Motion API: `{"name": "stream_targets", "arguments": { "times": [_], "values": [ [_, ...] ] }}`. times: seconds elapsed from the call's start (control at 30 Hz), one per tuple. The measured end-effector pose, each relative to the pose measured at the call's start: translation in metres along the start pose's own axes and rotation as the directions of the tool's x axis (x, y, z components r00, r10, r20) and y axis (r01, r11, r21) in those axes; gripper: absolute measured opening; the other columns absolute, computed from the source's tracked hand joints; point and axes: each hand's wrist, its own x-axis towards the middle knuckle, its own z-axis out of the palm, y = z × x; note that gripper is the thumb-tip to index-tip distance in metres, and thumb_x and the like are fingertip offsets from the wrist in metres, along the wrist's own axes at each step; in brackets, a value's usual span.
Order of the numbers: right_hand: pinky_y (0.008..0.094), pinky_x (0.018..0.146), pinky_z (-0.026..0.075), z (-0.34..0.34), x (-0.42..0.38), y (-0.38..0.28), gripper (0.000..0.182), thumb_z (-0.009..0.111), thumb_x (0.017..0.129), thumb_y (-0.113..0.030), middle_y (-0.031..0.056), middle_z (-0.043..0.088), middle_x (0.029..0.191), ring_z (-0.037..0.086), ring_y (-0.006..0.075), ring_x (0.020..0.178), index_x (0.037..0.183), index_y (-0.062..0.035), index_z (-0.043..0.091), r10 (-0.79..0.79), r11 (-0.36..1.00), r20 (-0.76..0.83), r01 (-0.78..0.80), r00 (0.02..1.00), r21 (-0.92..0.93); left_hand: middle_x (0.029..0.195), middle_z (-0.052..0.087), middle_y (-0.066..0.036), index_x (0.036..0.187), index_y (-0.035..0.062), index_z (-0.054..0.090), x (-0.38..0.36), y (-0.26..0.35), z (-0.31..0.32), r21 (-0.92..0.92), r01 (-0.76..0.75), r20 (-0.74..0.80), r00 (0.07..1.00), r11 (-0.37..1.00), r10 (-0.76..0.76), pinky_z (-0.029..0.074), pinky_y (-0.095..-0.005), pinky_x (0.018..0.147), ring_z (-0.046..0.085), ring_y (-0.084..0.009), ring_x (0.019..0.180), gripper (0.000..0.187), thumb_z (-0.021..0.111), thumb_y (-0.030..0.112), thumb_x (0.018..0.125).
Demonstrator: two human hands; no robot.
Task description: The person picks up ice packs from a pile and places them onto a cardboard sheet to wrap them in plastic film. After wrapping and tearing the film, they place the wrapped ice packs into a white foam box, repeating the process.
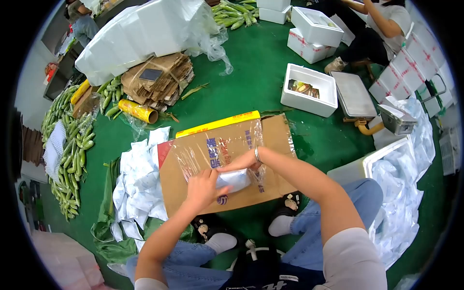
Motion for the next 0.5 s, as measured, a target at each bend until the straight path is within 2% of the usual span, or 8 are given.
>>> {"name": "stream_targets", "arguments": {
  "times": [0.1, 0.23, 0.3, 0.33, 0.37, 0.43, 0.47, 0.5],
  "values": [
    [0.0319, 0.110, 0.026, -0.013, 0.033, 0.015, 0.069, 0.045, 0.095, -0.055, 0.0104, 0.039, 0.146, 0.035, 0.0196, 0.134, 0.139, -0.0025, 0.043, -0.136, 0.985, -0.113, 0.147, 0.984, 0.095, 0.066, 0.065, -0.015, 0.077, 0.0015, 0.066, 0.017, -0.027, 0.022, -0.029, 0.048, -0.033, 0.998, 0.998, -0.049, 0.050, -0.0421, 0.053, 0.064, -0.0290, 0.058, 0.054, 0.065, 0.056, 0.078],
    [0.0305, 0.115, 0.019, -0.029, 0.039, 0.010, 0.067, 0.036, 0.100, -0.049, 0.0121, 0.027, 0.153, 0.025, 0.0200, 0.140, 0.146, -0.0012, 0.028, -0.233, 0.972, -0.116, 0.231, 0.965, -0.033, 0.072, 0.067, -0.020, 0.094, -0.0018, 0.069, 0.020, -0.053, 0.045, -0.264, 0.245, 0.277, 0.946, 0.933, -0.170, 0.052, -0.0413, 0.063, 0.067, -0.0326, 0.067, 0.053, 0.060, 0.050, 0.086],
    [0.0306, 0.112, 0.025, -0.023, 0.046, 0.010, 0.063, 0.038, 0.098, -0.052, 0.0118, 0.038, 0.147, 0.035, 0.0191, 0.134, 0.139, -0.0043, 0.044, -0.083, 0.979, -0.149, 0.053, 0.985, -0.195, 0.096, 0.070, -0.012, 0.110, 0.0018, 0.065, 0.009, -0.060, 0.064, -0.622, 0.489, 0.508, 0.846, 0.611, -0.159, 0.051, -0.0354, 0.076, 0.067, -0.0238, 0.085, 0.041, 0.055, 0.038, 0.094],
    [0.0328, 0.113, 0.022, -0.019, 0.045, 0.012, 0.069, 0.036, 0.097, -0.055, 0.0130, 0.030, 0.151, 0.028, 0.0237, 0.139, 0.145, -0.0044, 0.033, -0.132, 0.976, -0.047, 0.122, 0.990, -0.183, 0.111, 0.065, -0.009, 0.124, 0.0034, 0.058, 0.002, -0.055, 0.069, -0.688, 0.648, 0.641, 0.754, 0.327, -0.147, 0.049, -0.0317, 0.083, 0.061, -0.0174, 0.098, 0.039, 0.052, 0.030, 0.097],
    [0.0328, 0.113, 0.022, -0.013, 0.045, 0.016, 0.069, 0.036, 0.097, -0.055, 0.0130, 0.030, 0.151, 0.028, 0.0237, 0.139, 0.145, -0.0044, 0.033, -0.135, 0.977, -0.048, 0.124, 0.990, -0.175, 0.111, 0.065, -0.009, 0.124, 0.0034, 0.058, -0.008, -0.046, 0.067, -0.683, 0.653, 0.647, 0.749, 0.328, -0.144, 0.049, -0.0317, 0.083, 0.061, -0.0174, 0.098, 0.039, 0.052, 0.030, 0.097],
    [0.0347, 0.115, 0.017, 0.001, 0.045, 0.025, 0.075, 0.033, 0.096, -0.057, 0.0140, 0.019, 0.155, 0.019, 0.0287, 0.143, 0.150, -0.0071, 0.018, -0.299, 0.798, -0.145, 0.164, 0.943, -0.580, 0.120, 0.061, -0.007, 0.131, 0.0050, 0.051, -0.024, -0.026, 0.063, -0.403, 0.770, 0.798, 0.560, -0.495, 0.221, 0.049, -0.0285, 0.086, 0.060, -0.0158, 0.104, 0.041, 0.054, 0.027, 0.096],
    [0.0347, 0.115, 0.017, 0.007, 0.045, 0.030, 0.075, 0.033, 0.096, -0.057, 0.0140, 0.019, 0.155, 0.019, 0.0287, 0.143, 0.150, -0.0071, 0.018, -0.302, 0.796, -0.145, 0.166, 0.942, -0.582, 0.114, 0.062, -0.007, 0.127, 0.0041, 0.054, -0.033, -0.004, 0.051, -0.323, 0.778, 0.791, 0.535, -0.539, 0.298, 0.049, -0.0290, 0.082, 0.059, -0.0160, 0.099, 0.042, 0.052, 0.032, 0.096],
    [0.0378, 0.115, 0.015, 0.013, 0.046, 0.037, 0.075, 0.034, 0.096, -0.056, 0.0150, 0.018, 0.155, 0.019, 0.0296, 0.143, 0.150, -0.0073, 0.016, -0.342, 0.776, -0.182, 0.167, 0.922, -0.608, 0.108, 0.063, -0.007, 0.123, 0.0033, 0.056, -0.041, 0.021, 0.028, -0.375, 0.846, 0.820, 0.494, -0.379, 0.291, 0.049, -0.0294, 0.078, 0.059, -0.0162, 0.094, 0.044, 0.050, 0.037, 0.095]
  ]
}}
